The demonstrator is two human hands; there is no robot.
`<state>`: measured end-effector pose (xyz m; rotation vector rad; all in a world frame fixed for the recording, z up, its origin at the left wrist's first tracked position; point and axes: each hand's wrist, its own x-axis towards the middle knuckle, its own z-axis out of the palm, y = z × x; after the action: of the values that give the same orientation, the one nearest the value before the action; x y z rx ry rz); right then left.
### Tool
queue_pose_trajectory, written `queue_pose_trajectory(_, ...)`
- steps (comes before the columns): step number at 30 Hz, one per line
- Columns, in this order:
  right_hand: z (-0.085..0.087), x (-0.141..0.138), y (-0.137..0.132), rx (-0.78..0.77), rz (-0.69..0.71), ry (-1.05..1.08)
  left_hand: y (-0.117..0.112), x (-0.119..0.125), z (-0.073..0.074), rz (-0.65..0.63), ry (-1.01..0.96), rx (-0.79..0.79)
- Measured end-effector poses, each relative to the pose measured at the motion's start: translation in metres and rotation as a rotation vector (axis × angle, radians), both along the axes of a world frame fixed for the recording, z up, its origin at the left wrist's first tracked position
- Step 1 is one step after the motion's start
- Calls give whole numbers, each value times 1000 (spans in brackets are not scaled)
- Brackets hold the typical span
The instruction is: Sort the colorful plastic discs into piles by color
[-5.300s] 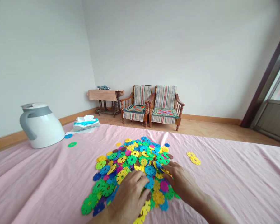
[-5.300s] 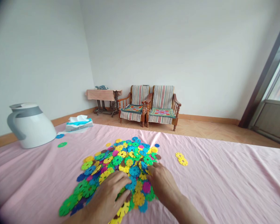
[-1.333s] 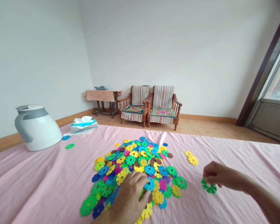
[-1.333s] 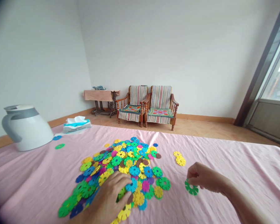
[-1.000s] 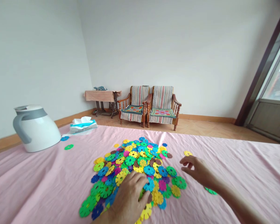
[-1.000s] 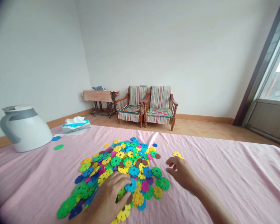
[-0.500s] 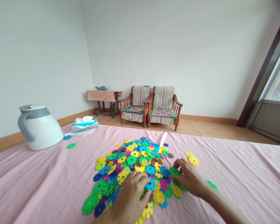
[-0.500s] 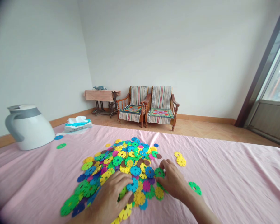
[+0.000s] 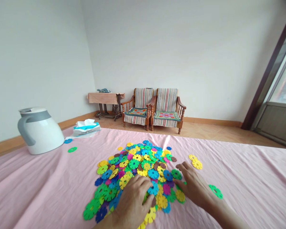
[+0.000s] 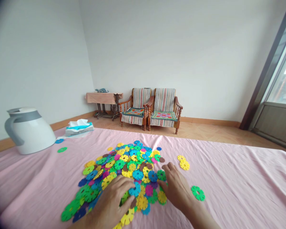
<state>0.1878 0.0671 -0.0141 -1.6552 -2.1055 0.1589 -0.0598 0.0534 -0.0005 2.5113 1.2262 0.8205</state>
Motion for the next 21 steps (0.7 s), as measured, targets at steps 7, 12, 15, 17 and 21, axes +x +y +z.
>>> queue_pose_trajectory(7,-7,6,8,-25,-3,53,0,0,2,2,4,-20)
queue_pose_trajectory(12,-14,6,11,-5,-22,152,1,1,4,-2,10,-25)
queue_pose_trajectory(15,-18,10,14,-45,-32,223,1,1,4,-3,10,-17)
queue_pose_trajectory(17,-20,13,17,-52,-25,243,1,1,3,-6,10,-13)
queue_pose_trajectory(21,-19,20,26,-15,-18,265,1,1,1,-3,21,-18)
